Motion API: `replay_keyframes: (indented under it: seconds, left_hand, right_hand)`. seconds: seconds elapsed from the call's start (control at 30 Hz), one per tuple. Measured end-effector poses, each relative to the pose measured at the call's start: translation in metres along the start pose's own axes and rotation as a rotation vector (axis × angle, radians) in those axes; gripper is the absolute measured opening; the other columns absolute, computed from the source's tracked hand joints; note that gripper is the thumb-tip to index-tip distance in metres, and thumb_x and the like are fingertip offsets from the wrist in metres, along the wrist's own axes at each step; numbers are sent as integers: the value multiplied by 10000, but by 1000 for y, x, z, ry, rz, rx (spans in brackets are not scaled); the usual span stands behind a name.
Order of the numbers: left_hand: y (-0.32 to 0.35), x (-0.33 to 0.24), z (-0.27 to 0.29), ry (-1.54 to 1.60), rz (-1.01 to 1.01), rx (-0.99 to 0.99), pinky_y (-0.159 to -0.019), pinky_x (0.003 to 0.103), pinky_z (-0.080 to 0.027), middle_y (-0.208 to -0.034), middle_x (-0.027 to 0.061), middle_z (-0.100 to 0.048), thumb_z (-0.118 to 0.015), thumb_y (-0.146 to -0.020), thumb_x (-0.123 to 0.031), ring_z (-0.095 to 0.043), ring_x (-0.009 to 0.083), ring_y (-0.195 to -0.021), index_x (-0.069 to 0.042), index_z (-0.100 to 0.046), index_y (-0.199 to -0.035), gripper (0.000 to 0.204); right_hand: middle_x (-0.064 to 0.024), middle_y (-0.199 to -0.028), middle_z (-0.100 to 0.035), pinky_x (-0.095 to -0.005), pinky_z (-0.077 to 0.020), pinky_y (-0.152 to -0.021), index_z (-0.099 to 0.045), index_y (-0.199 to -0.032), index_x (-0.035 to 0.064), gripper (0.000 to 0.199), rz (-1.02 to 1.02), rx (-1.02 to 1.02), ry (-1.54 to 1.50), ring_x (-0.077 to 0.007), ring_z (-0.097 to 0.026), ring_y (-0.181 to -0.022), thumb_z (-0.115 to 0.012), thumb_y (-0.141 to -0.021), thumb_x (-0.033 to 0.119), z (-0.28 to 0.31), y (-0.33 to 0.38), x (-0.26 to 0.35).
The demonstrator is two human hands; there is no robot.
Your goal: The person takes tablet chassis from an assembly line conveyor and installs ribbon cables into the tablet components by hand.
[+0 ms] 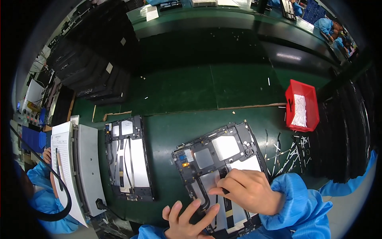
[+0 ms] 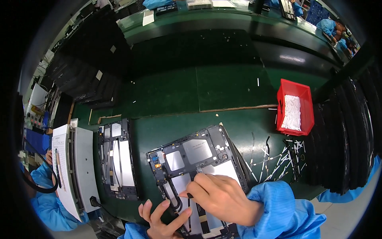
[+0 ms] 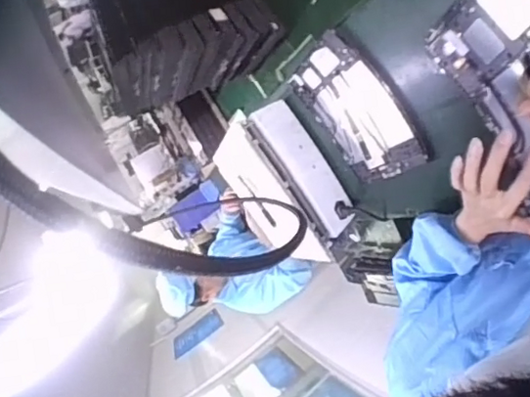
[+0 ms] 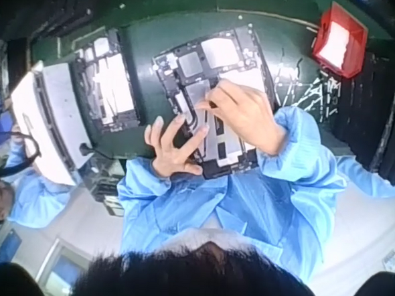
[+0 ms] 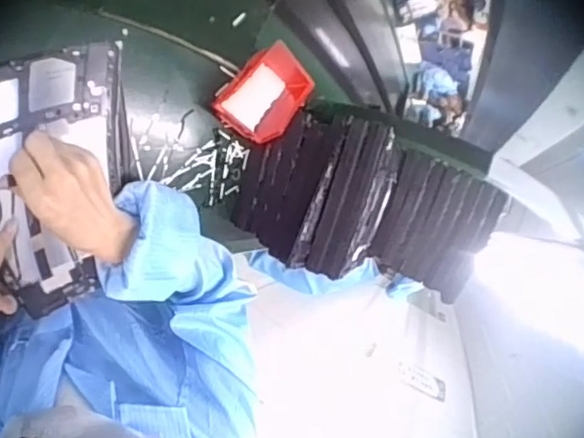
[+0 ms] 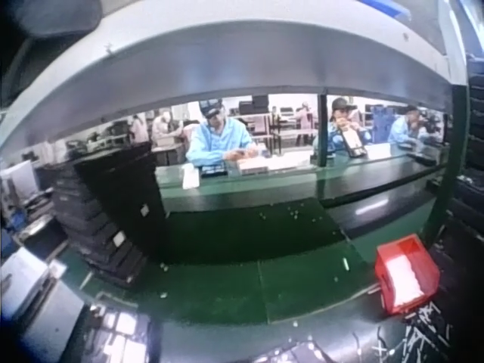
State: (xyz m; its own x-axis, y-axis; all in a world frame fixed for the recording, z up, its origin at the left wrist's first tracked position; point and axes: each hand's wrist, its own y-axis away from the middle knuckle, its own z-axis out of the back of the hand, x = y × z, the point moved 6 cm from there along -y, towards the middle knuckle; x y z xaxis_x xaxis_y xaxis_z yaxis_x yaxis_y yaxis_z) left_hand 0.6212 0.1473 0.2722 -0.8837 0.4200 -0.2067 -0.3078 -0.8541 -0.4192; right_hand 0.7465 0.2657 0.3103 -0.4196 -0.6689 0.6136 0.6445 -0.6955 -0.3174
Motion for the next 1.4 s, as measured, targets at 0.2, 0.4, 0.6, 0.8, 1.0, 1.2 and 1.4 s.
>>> replay_keyframes:
  seconds: [0.2,0.4,0.6,0.8,1.0,1.2,1.4]
  left_hand:
    - [-39,16,11,130,229,109,-1020,435,-125,-1319,81,-439,-197,-806,-747,-323,281,-1212,-283,-612,-1173,723]
    - [-54,9,16,304,152,173,-1041,482,-123,-1442,157,-253,-428,-881,-484,-197,361,-1323,-231,-460,-1319,506]
    - [39,-14,2,615,606,-52,-1071,484,-157,-1435,203,-190,-632,-815,-251,-156,405,-1325,-39,-337,-1361,656]
    - [32,-43,24,895,721,-67,-1054,394,-215,-1408,178,-250,-641,-821,-164,-217,319,-1311,-23,-314,-1373,656]
    - [-30,-15,68,1493,586,-172,-992,297,-333,-1373,90,-364,-588,-833,-1,-394,169,-1216,-52,-165,-1435,739]
    - [-161,74,10,1950,729,-19,-914,314,-434,-1299,79,-453,-577,-867,-76,-479,137,-1123,-141,-251,-1423,648]
    - [-280,160,-123,1786,756,-258,-694,306,-486,-996,95,-595,-593,-799,-46,-586,161,-842,-51,-440,-1297,521]
  right_hand:
    - [-100,-783,-578,-276,-478,-514,-594,-997,-15,501,-169,-122,-110,-192,-592,-611,-803,-648,278,46,-5,6]
    - [-135,-838,-496,-325,-388,-540,-569,-1047,-12,440,-434,-169,193,-248,-531,-682,-707,-711,236,68,96,6]
    - [-236,-1072,-531,-390,-414,-852,-583,-1086,-40,402,-404,-122,8,-373,-516,-979,-718,-735,103,50,112,3]
    - [-88,-968,-531,-241,-386,-602,-599,-1038,-63,330,-407,-178,-233,-134,-477,-729,-703,-744,46,46,124,-18]
    - [-61,-954,-540,-224,-386,-604,-604,-1063,-51,282,-339,-353,-481,-99,-458,-705,-632,-786,-9,65,107,-5]
    - [-68,-948,-546,-229,-405,-653,-615,-1059,-26,237,-346,-508,-397,-126,-495,-759,-567,-826,-22,89,115,-13]
    - [-88,-862,-565,-253,-428,-659,-608,-884,-51,68,-521,-521,-329,-147,-522,-760,-583,-834,-12,75,156,-18]
